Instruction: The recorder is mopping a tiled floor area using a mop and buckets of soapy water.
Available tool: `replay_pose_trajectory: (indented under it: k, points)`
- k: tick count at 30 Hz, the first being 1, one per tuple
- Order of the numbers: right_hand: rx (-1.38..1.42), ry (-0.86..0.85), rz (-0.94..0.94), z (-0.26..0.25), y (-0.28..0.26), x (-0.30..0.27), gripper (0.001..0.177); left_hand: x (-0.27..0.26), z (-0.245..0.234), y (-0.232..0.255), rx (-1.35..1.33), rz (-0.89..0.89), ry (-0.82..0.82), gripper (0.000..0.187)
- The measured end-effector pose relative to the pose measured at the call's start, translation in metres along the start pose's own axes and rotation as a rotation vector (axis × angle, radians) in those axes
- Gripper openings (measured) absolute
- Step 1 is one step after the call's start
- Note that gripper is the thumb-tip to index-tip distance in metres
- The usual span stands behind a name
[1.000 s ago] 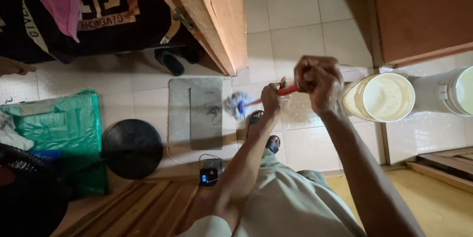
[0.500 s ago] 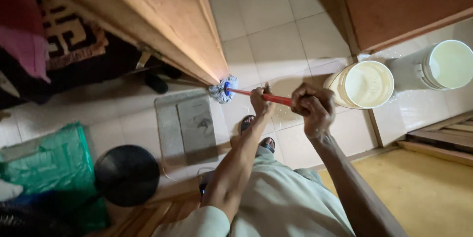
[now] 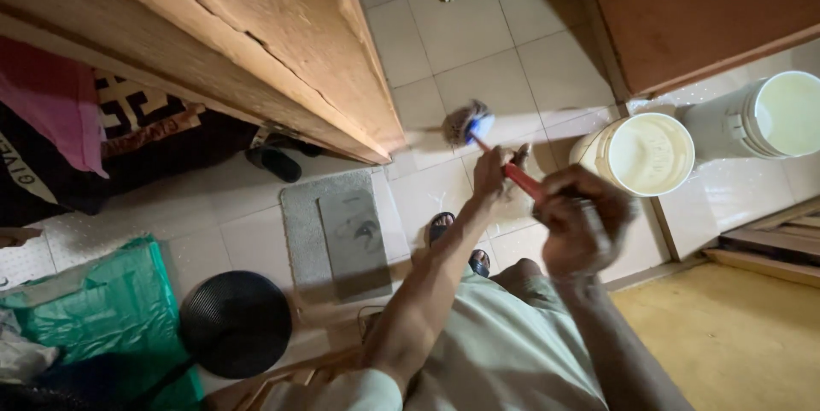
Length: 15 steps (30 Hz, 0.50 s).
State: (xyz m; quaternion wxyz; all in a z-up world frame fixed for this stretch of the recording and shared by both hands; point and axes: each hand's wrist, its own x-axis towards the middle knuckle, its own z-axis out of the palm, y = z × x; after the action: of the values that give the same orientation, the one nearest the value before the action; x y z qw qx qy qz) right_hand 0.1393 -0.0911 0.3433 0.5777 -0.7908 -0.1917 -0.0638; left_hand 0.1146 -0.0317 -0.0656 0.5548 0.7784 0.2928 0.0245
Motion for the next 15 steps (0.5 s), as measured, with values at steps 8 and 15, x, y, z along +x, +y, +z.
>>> replay_pose_trajectory:
  k: [8,15]
  points:
    - [0.639,0.020,0.405,0.024,0.114,-0.054,0.017,-0.034,-0.033,-0.025,0.346,0.205,0.176,0.043]
    - [0.949,-0.276,0.548,0.030,0.088,-0.038,0.043,-0.055,-0.065,-0.015,0.310,0.261,0.526,0.039]
